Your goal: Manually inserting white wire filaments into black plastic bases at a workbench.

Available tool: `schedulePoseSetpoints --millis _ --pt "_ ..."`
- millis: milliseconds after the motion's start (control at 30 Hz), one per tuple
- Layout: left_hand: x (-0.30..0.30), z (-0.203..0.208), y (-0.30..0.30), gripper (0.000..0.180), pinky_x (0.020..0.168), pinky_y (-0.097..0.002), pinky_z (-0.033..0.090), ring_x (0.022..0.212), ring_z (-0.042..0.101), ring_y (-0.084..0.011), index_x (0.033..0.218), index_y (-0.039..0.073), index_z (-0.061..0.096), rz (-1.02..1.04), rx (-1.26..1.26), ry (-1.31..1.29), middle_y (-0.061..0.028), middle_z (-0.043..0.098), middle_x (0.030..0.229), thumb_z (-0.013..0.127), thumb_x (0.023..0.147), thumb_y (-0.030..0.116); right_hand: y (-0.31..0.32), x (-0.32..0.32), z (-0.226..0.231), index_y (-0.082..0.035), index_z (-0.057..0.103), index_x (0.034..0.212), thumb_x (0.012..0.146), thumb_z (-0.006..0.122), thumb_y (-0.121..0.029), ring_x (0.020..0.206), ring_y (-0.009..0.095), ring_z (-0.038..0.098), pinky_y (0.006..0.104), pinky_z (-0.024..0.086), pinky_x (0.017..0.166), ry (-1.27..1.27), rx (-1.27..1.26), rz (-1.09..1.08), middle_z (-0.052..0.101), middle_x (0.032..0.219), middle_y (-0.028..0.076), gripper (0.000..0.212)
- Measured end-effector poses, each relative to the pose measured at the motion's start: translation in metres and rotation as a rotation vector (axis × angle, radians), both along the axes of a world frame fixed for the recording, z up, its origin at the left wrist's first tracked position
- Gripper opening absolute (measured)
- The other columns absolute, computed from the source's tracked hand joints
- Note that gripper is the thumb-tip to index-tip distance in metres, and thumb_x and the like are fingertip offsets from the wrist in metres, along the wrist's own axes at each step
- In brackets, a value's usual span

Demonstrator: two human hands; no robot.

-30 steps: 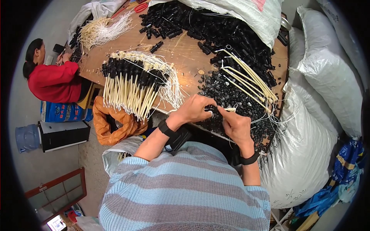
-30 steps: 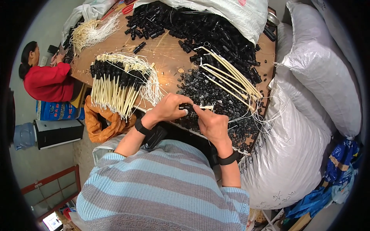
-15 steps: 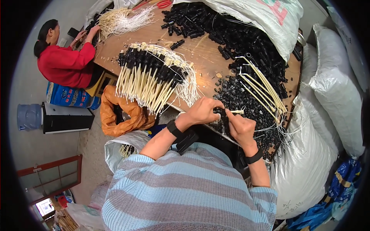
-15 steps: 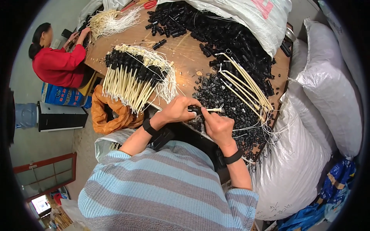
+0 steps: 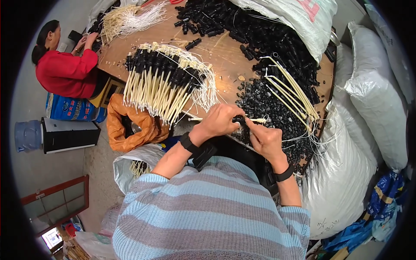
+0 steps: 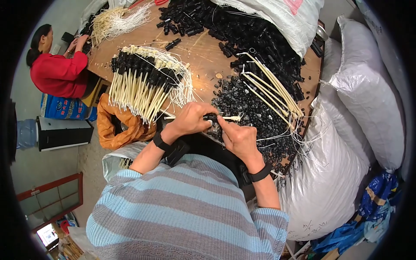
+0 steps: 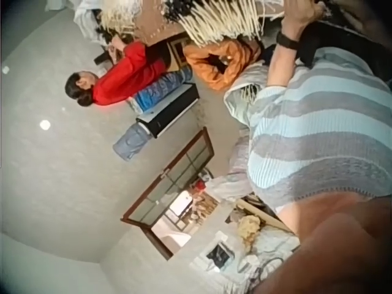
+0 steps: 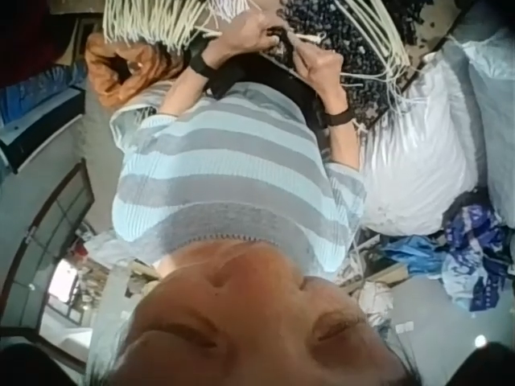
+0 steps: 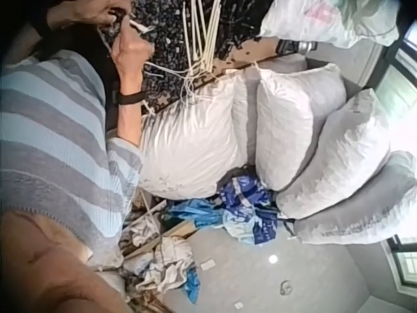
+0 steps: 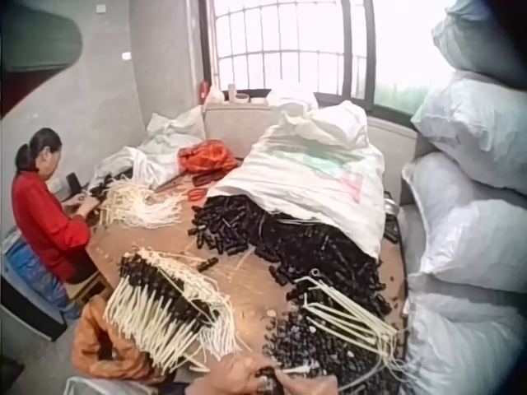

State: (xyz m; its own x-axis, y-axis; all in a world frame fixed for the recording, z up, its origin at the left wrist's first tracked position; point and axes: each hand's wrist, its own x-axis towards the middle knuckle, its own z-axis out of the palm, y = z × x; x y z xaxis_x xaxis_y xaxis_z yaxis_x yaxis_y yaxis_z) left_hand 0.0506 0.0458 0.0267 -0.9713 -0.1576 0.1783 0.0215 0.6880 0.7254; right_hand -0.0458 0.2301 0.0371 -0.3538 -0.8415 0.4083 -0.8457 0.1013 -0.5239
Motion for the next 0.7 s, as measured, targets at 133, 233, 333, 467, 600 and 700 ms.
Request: schedulePoseSetpoints --millis 133,233,333,467,600,700 --pt "-0.003 -0.002 0.008 0.031 0.068 -0.0384 0.052 0.075 0.064 -0.0352 0.095 0.001 0.068 0.019 -0.021 0.004 -0.0179 0.067 0.082 0.062 0.066 0.009 -0.001 0.008 -0.009 -0.007 0.068 0.108 0.074 0.066 -0.003 0.044 0.022 0.054 0.0333 0.041 0.042 0.267 0.002 -0.075 0.056 0.060 0.005 0.035" --pt "-0.002 0.002 0.010 0.030 0.066 -0.0395 0.051 0.070 0.064 -0.0353 0.093 0.001 0.068 0.010 0.071 -0.144 -0.0189 0.065 0.076 0.062 0.065 0.009 -0.006 0.007 -0.021 -0.006 0.068 0.110 0.074 0.067 0.000 0.044 0.021 0.053 0.0316 0.040 0.042 0.066 -0.158 -0.103 0.056 0.061 0.006 0.037" --pt "-0.002 0.004 0.005 0.030 0.065 -0.0398 0.051 0.068 0.063 -0.0354 0.092 0.002 0.069 0.067 0.200 -0.188 -0.0198 0.064 0.073 0.062 0.064 0.009 0.000 0.008 -0.014 -0.007 0.068 0.112 0.074 0.068 -0.001 0.044 0.021 0.052 0.0322 0.040 0.042 -0.125 -0.188 -0.184 0.056 0.060 0.006 0.038" --pt "-0.001 -0.007 0.010 0.029 0.067 -0.0421 0.051 0.073 0.063 -0.0375 0.093 0.003 0.069 0.019 0.068 -0.099 -0.0201 0.065 0.078 0.061 0.066 0.012 0.004 0.008 -0.004 -0.007 0.068 0.110 0.071 0.067 0.001 0.045 0.022 0.053 0.0323 0.041 0.043 0.097 0.046 -0.043 0.054 0.060 0.006 0.040" --pt "-0.004 -0.002 0.014 0.029 0.071 -0.0437 0.052 0.078 0.063 -0.0390 0.093 0.003 0.070 -0.004 0.138 -0.079 -0.0208 0.066 0.082 0.061 0.067 0.013 -0.002 0.012 -0.009 -0.003 0.068 0.104 0.071 0.068 0.002 0.045 0.022 0.054 0.0319 0.042 0.044 0.197 -0.050 -0.096 0.057 0.062 0.007 0.033" --pt "-0.002 -0.004 0.008 0.030 0.072 -0.0431 0.052 0.079 0.064 -0.0387 0.093 0.003 0.070 0.052 0.170 -0.126 -0.0209 0.066 0.082 0.061 0.067 0.013 -0.004 0.010 -0.014 -0.004 0.068 0.108 0.075 0.065 0.001 0.052 0.022 0.061 0.0305 0.047 0.048 0.025 -0.163 -0.161 0.064 0.068 0.009 0.033"
